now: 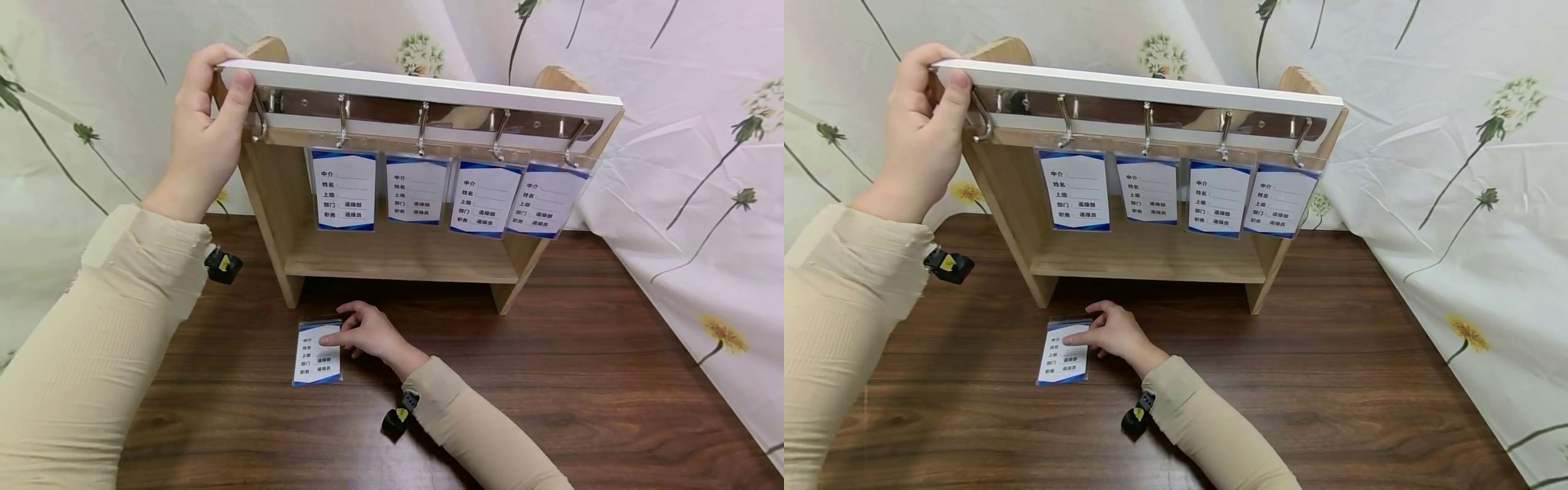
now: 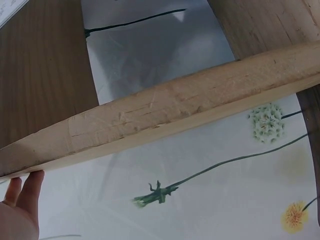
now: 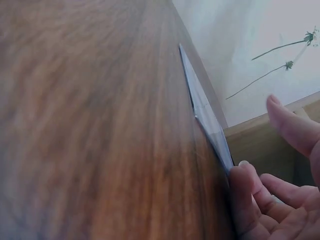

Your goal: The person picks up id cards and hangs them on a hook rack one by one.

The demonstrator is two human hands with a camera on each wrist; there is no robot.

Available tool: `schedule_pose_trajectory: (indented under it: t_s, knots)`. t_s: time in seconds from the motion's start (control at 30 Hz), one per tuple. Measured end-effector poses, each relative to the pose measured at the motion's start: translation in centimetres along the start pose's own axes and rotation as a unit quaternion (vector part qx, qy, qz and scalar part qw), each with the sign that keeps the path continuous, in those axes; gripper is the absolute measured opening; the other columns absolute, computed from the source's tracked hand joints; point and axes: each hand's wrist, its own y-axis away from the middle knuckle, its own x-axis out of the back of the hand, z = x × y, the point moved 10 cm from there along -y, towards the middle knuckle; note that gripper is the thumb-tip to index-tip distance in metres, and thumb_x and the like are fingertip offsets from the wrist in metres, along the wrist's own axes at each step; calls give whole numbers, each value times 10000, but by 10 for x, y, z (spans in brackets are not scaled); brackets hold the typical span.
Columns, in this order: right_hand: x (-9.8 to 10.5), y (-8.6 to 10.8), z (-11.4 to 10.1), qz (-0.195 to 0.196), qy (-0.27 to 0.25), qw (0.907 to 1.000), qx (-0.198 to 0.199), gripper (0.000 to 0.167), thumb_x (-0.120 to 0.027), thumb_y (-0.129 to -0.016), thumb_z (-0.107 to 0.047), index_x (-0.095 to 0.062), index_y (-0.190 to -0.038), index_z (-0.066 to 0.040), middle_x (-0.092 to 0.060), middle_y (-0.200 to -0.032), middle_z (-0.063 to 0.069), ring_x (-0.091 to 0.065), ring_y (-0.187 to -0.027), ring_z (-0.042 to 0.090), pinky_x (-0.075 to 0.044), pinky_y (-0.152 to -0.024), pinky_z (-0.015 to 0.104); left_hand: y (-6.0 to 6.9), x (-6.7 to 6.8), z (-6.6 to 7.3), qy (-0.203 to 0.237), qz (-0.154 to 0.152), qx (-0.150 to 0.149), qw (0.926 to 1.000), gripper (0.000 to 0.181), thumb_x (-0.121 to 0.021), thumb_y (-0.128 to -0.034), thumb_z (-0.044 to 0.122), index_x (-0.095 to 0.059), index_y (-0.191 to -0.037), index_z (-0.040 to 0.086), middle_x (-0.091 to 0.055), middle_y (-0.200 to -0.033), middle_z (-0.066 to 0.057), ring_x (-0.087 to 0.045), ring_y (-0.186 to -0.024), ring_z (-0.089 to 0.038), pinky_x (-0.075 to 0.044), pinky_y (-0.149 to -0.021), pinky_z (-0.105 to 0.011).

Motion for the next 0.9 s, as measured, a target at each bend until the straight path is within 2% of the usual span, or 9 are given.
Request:
schedule_pose_trajectory:
  t_s: [0.23, 0.33, 0.4, 0.47, 0.63, 0.73, 0.9]
  knots:
    - [-2, -5, 4, -136, 586, 9982, -67, 729, -902, -710, -183, -563, -1347, -82, -575, -792, 9, -548, -550, 142, -513, -492, 270, 0, -2, 0, 52, -12, -66, 10000, 232, -480, -1038, 179, -574, -1220, 71, -520, -1033, 199, -493, -907, -72, -355, -795, -198]
    - [-5, -6, 3, -269, 978, 9948, -44, 797, -915, -696, -226, -536, -1388, -111, -566, -799, 3, -549, -543, 135, -514, -498, 269, 0, -1, 0, 102, -51, -143, 9998, 228, -473, -1040, 174, -576, -1221, 81, -520, -1030, 185, -489, -888, -74, -355, -768, -194]
    - [-7, -7, 2, -338, 1217, 9920, -34, 849, -924, -683, -238, -512, -1418, -126, -556, -802, 2, -544, -538, 130, -511, -495, 264, 0, -2, 1, 60, -99, -182, 9998, 247, -467, -1042, 175, -559, -1230, 43, -516, -1047, 197, -495, -912, -75, -356, -785, -196]
    - [-8, -7, 1, -368, 1409, 9893, -26, 894, -932, -669, -231, -491, -1441, -135, -546, -805, 1, -538, -536, 125, -506, -489, 258, 0, -2, 1, 54, -86, -135, 9999, 250, -469, -1042, 182, -558, -1228, 41, -516, -1046, 198, -495, -916, -73, -356, -786, -198]
    - [-9, -8, 0, -388, 1687, 9849, -43, 949, -948, -639, -199, -474, -1459, -148, -526, -819, 11, -528, -546, 127, -500, -482, 255, -1, -2, 0, 65, -54, -85, 9999, 265, -475, -1040, 184, -547, -1232, 16, -520, -1042, 200, -495, -912, -70, -354, -787, -199]
    - [-9, -9, -2, -410, 1778, 9832, -42, 977, -948, -635, -174, -454, -1478, -149, -528, -822, 25, -532, -538, 143, -504, -477, 267, -2, -1, 0, 92, -68, -179, 9998, 290, -474, -1040, 180, -525, -1245, -20, -520, -1025, 196, -488, -879, -69, -355, -763, -196]
    - [-12, -10, -3, -493, 2092, 9765, -121, 1021, -951, -630, -176, -421, -1503, -148, -546, -807, 38, -540, -508, 163, -509, -478, 274, -2, 0, -2, 225, 36, 16, 9997, 260, -493, -1034, 190, -566, -1218, 21, -526, -1005, 167, -481, -852, -82, -369, -725, -206]
